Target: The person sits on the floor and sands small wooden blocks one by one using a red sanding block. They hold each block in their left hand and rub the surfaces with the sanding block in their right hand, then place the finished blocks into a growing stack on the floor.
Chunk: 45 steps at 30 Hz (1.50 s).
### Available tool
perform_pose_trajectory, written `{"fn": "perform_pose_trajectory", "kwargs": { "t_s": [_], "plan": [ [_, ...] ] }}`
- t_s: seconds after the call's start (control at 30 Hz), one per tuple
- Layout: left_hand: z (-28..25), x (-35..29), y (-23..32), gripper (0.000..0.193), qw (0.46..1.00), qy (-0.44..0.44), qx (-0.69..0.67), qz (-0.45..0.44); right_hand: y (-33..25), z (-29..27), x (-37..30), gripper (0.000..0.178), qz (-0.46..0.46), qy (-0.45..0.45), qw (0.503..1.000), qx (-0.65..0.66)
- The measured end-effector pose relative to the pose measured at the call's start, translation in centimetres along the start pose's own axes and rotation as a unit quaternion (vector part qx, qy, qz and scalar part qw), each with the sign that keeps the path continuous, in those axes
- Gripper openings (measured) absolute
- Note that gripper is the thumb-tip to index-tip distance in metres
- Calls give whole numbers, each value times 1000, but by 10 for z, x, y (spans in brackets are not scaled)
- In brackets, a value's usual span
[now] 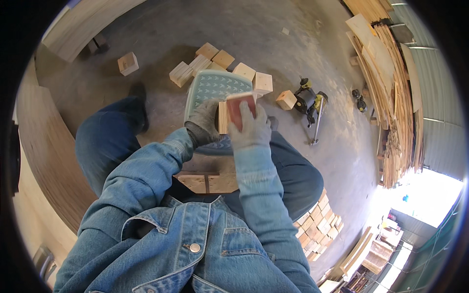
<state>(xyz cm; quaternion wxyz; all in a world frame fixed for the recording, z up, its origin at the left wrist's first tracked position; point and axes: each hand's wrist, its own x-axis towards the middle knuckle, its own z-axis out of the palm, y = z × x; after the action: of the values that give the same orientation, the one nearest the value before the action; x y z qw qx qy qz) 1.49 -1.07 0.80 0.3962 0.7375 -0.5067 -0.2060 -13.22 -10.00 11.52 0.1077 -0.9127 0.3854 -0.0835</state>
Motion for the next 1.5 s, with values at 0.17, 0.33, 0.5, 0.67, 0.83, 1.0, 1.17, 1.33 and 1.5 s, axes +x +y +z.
{"fn": "perform_pose_trajectory", "kwargs": {
  "t_s": [0.17, 0.33, 0.5, 0.67, 0.83, 1.0, 1.17, 1.33, 1.5],
  "plan": [
    [1, 2, 4, 92, 1000, -12, -9, 9, -1, -6, -75, 76, -73, 11, 997, -9],
    [-1, 3, 5, 88, 1000, -28, -13, 1, -7, -10, -62, 72, -99, 8, 995, 1],
    [6, 2, 1, 84, 999, 2, -37, -8, -24, 0, 16, 69, -35, 9, 998, -53],
    [15, 4, -16, 88, 999, 21, -30, 20, -28, 3, 47, 69, 5, -29, 999, -45],
    [-1, 3, 8, 84, 999, -22, -22, -8, -15, -2, -29, 71, -52, 5, 998, -30],
    [11, 4, -13, 80, 1000, 10, -1, 19, -17, -15, -90, 73, -94, -17, 995, 3],
    [2, 2, 4, 76, 999, -15, -32, 14, -15, -15, -74, 71, -99, -5, 995, -21],
    [3, 5, 3, 79, 997, 6, -70, 25, -35, -10, 11, 69, -24, -22, 997, -71],
    [7, 3, -1, 88, 997, 16, -71, 2, -28, 0, 49, 65, 13, -28, 998, -54]
  ]
}}
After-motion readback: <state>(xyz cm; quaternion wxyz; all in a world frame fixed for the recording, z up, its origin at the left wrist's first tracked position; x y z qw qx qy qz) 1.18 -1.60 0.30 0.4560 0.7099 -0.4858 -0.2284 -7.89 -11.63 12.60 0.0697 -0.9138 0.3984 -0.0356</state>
